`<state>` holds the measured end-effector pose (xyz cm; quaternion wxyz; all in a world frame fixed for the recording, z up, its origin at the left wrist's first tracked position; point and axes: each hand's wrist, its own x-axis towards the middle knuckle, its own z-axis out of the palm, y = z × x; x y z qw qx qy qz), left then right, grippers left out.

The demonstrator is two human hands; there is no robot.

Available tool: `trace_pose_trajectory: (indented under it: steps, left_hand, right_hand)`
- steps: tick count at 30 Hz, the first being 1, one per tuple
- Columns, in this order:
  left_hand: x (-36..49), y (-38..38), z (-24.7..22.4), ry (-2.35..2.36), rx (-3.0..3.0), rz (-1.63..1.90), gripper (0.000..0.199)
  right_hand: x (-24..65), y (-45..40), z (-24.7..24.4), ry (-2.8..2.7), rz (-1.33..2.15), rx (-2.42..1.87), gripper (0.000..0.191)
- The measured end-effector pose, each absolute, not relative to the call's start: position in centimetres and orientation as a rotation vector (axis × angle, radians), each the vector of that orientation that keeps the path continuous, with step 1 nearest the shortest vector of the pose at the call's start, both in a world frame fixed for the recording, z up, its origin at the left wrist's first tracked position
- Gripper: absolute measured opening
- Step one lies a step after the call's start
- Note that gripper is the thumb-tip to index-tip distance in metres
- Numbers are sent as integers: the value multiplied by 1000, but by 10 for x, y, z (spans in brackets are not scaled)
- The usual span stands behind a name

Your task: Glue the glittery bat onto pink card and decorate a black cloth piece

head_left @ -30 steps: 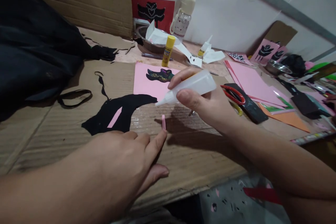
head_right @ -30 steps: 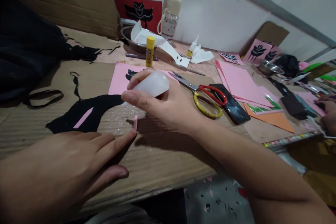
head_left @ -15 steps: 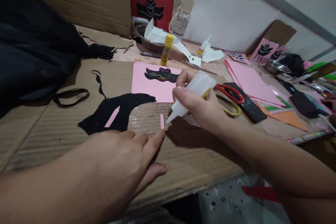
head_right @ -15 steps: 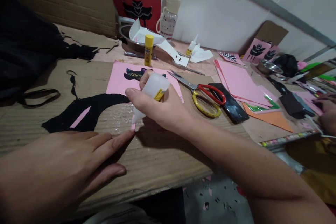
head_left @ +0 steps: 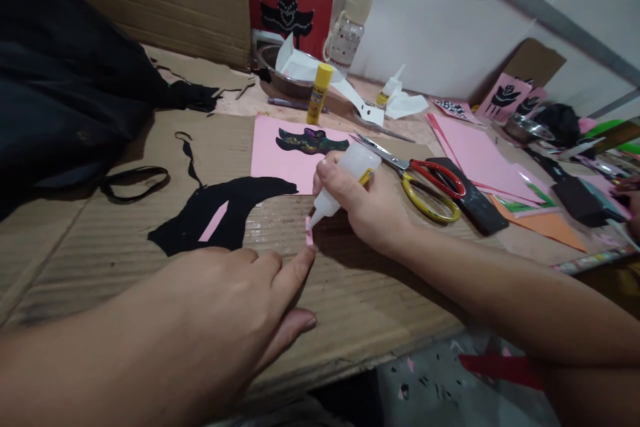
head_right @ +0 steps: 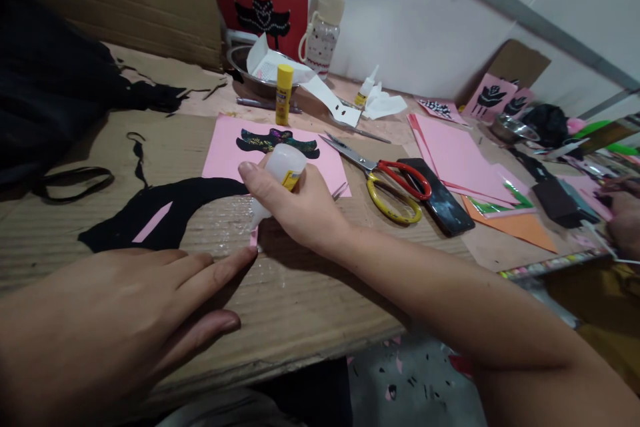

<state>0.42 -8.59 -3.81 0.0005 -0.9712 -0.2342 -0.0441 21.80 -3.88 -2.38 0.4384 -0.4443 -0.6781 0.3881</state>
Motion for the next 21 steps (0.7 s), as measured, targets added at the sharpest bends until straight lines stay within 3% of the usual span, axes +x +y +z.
trace_pose_trajectory:
  steps: [11, 21]
  left_hand:
    - [8, -87, -32, -807, -3081, 138, 59]
    - [8, -85, -37, -776, -3027, 19, 56]
  right_hand:
    - [215, -41, -25, -1608, 1154, -1098, 59]
    - [215, -41, -30, -1620, 1155, -1097, 59]
